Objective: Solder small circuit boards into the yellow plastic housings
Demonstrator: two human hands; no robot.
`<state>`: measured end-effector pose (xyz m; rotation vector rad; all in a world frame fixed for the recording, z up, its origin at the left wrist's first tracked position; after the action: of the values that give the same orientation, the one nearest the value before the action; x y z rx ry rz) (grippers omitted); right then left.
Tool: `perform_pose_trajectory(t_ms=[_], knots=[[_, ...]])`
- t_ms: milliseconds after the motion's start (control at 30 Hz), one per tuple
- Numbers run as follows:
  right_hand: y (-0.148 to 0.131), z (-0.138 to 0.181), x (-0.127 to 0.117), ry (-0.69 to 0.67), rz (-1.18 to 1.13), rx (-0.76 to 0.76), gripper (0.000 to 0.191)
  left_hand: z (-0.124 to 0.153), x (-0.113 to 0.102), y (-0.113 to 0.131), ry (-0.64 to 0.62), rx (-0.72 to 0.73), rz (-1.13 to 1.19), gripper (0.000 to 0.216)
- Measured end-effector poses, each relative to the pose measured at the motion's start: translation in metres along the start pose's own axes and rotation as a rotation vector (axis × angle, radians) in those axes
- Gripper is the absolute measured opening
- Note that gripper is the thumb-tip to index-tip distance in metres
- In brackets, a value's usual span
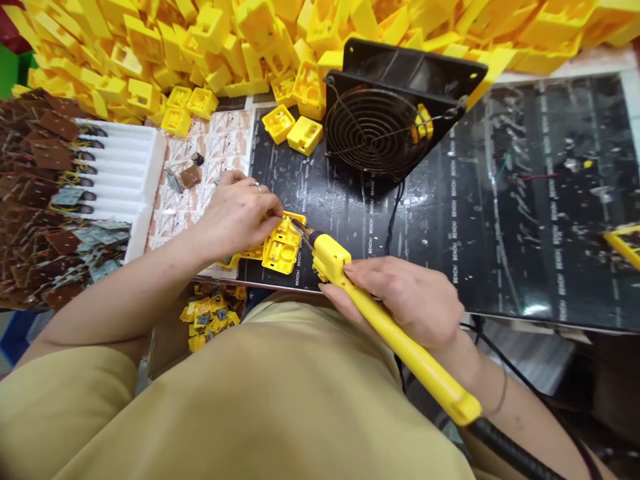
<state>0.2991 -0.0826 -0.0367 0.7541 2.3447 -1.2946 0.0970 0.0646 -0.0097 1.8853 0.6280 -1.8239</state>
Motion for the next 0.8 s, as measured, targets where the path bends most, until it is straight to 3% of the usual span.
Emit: perform_pose_trajectory(t_ms=[100,300,433,600,800], knots=[[-0.011,-0.011,0.002,-0.009,0.039,-0.110,0.012,-0.002,0.000,0.000,-0.014,-0.008,0.002,0.029],[-0.038,-0.040,-0.001,0.005,0.168,-0.297,0.019,-0.003,0.000,0.000,-0.062,-0.017,0.047,0.030],[-0.040,-0.044,-0.003,-0.094,0.124,-0.320,0.014,-0.003,0.000,0.000,-0.049,0.004,0.023,0.029],[-0.038,-0.042,-0.006,-0.073,0.158,-0.285,0.016,-0.004,0.000,0.000,-0.067,0.023,-0.004,0.026],[-0.041,-0.043,-0.005,-0.139,0.162,-0.314,0.021,-0.004,-0.001,0.000,-0.097,0.021,-0.029,0.026]])
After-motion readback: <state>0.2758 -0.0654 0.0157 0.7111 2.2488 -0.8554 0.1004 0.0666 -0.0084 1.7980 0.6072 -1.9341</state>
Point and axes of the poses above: each hand's wrist, its own z-axis away from the middle knuckle, its own x-axis out of the palm, y = z × x, the point moved 4 cm from there along -z, towards the middle knuckle, and after that the axes turned 4 degrees about x, right-handed, at the moved point
